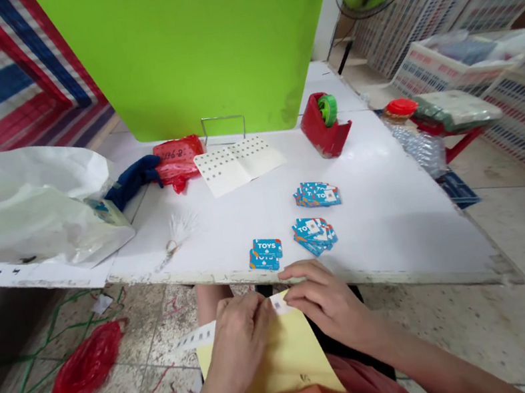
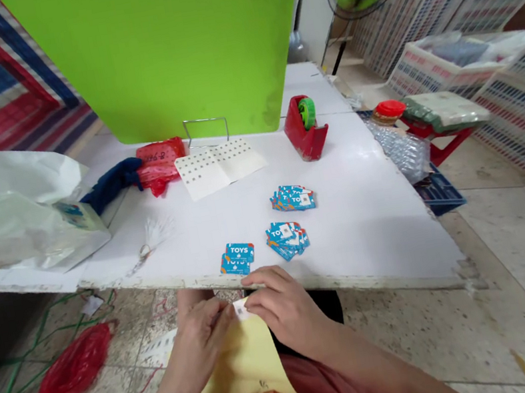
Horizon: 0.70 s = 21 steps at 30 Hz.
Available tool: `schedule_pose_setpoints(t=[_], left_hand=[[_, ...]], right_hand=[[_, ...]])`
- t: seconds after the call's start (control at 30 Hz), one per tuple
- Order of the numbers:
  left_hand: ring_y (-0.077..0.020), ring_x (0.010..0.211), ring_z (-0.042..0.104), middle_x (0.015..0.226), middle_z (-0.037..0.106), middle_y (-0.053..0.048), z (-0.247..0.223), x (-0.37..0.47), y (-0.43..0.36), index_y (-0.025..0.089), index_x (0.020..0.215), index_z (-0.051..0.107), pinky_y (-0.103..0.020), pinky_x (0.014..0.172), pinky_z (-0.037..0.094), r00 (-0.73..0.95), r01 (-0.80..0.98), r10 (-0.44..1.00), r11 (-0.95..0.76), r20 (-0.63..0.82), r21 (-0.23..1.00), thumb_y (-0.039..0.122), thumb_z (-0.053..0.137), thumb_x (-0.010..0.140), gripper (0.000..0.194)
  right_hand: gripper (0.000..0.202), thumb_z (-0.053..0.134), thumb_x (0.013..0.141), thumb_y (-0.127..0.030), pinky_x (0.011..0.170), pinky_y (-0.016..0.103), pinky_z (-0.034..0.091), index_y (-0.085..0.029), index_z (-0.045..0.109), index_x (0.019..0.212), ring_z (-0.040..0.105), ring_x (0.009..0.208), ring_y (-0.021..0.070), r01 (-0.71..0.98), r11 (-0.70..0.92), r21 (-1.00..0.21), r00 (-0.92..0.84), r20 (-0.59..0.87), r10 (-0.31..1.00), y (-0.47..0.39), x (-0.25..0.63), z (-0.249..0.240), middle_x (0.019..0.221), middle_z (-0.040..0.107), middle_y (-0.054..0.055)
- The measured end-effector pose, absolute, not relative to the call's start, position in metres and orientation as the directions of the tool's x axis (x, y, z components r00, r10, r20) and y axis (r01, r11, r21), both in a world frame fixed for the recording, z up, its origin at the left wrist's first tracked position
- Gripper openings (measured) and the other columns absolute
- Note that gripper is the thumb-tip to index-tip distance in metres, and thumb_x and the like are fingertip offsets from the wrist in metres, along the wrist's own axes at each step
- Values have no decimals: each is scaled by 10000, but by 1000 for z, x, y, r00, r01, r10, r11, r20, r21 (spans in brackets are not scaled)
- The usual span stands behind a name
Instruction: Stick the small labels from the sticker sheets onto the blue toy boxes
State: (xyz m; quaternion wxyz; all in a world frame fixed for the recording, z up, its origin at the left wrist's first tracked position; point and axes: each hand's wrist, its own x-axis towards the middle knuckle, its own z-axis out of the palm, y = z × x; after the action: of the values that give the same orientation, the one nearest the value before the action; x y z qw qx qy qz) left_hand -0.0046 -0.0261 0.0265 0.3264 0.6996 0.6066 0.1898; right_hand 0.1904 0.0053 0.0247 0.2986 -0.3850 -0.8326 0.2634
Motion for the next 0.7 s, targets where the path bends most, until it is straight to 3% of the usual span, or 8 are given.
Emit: schedule_pose_setpoints(t=[0.1, 0.2, 0.27, 0.37, 0.5, 0.7], left_hand=[[-191, 732, 553, 730, 602, -22, 24, -6, -23, 185, 736, 534, -336, 717, 396, 183, 789, 979, -91, -90, 608, 229, 362, 948, 276], [-215, 836, 553, 845, 624, -40, 21, -3, -20, 180, 772, 565, -388, 796, 401, 244, 857, 970, -221, 11, 465, 197, 415, 937, 224], [-237, 991, 537, 1050, 622, -68, 17, 2, -17, 172, 846, 586, -416, 867, 400, 343, 846, 935, -349, 89, 403, 190, 447, 930, 163], [-264, 1243, 411, 1329, 501, -97, 10, 9, -8, 151, 969, 587, -434, 989, 362, 448, 803, 877, -480, 174, 353, 158, 463, 921, 134], [-273, 1293, 383, 1352, 494, -109, 1, 13, 3, 131, 1044, 584, -443, 1023, 353, 477, 798, 860, -511, 185, 320, 158, 474, 917, 170], [-271, 1252, 436, 1295, 543, -110, -5, 13, 7, 127, 1052, 588, -441, 1011, 361, 477, 802, 856, -517, 201, 297, 165, 473, 920, 180]], right_hand=[[118, 517, 885, -206, 905, 375, 453, -209, 618, 826, 555, 1043, 199, 455, 378, -806, -427, 175, 887, 20, 190, 35, 1072, 603, 71], [115, 516, 876, -215, 929, 375, 413, -201, 606, 805, 549, 1037, 195, 463, 316, -828, -395, 127, 910, 47, 190, 38, 1048, 593, 66], [101, 523, 859, -190, 927, 367, 400, -189, 602, 797, 545, 1026, 189, 508, 312, -803, -396, 104, 912, 67, 188, 34, 1039, 590, 70], [86, 548, 825, -151, 926, 377, 373, -175, 613, 774, 531, 1018, 197, 635, 304, -710, -394, 41, 918, 92, 183, 27, 1031, 604, 74], [110, 558, 821, -161, 949, 395, 327, -179, 633, 744, 504, 1045, 206, 742, 280, -608, -374, -29, 927, 105, 175, 23, 1044, 624, 62], [104, 564, 827, -178, 938, 383, 318, -177, 642, 759, 484, 1052, 207, 768, 251, -589, -354, -65, 933, 104, 171, 17, 1053, 632, 53]])
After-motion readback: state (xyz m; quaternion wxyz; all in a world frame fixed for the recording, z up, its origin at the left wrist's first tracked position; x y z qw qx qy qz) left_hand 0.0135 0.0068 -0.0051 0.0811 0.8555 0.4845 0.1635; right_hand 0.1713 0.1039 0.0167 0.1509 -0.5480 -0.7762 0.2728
